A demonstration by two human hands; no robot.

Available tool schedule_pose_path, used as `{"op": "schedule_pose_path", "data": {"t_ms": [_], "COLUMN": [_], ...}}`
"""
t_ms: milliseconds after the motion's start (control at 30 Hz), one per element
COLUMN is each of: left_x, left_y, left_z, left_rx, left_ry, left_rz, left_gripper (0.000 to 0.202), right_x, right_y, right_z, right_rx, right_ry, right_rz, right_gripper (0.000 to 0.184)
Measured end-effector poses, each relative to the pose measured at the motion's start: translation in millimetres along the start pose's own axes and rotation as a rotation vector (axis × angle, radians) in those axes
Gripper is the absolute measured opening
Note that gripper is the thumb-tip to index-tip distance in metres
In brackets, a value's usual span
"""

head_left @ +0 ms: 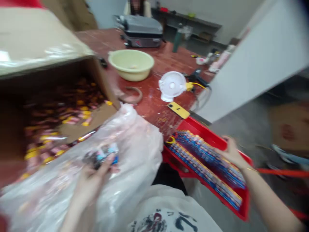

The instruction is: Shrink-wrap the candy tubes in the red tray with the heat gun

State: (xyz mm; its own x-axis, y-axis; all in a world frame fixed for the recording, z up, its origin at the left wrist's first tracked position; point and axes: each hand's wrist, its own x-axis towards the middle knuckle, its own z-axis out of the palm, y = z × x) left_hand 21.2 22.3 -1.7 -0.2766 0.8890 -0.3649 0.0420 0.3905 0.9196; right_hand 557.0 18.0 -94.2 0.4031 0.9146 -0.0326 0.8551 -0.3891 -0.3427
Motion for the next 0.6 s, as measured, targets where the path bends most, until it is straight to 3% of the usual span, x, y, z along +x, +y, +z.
{"op": "schedule_pose_path", "data": {"t_ms": [100,167,267,333,400,500,600], "left_x": [-10.1,-10.5,-15.3,-21.5,-27.5,-33.6,-36.0], "left_y": [10.1,8.4,-1.3,-7.4,-10.5,-10.1,-9.7], "left_z": [1.5,-7.6,-29.3,-42.7,-53.3,-65.0,-72.9], "left_rx": [-0.223,-0.305,-0.37,-0.4,-0.431,-0.481,-0.515], "left_ry": [-0.013,-0.009,0.064,0.131,0.19,0.276,0.321], "left_rz": [-0.074,-0.1,-0.094,-0.082,-0.062,-0.023,-0.007], "left_gripper": [0.056,0.058,0.054,0.054,0.053,0.048,0.044], "right_x": [19.0,22.3,6.2,-10.3,-25.9,-45.9,-56.1], "right_y": [-90.3,-175.5,-318.1,-406.3,-478.4,-547.1,-574.2], "right_z": [9.3,22.7,49.4,76.0,109.2,157.7,186.2], "right_rx": [0.3,0.479,0.615,0.554,0.482,0.351,0.271], "right_ry": [0.086,-0.025,-0.242,-0.393,-0.477,-0.6,-0.684], "right_rz": [-0.342,-0.617,-1.074,-1.188,-1.253,-1.316,-1.329], "right_gripper": [0.058,0.042,0.021,0.02,0.011,0.009,0.021]}}
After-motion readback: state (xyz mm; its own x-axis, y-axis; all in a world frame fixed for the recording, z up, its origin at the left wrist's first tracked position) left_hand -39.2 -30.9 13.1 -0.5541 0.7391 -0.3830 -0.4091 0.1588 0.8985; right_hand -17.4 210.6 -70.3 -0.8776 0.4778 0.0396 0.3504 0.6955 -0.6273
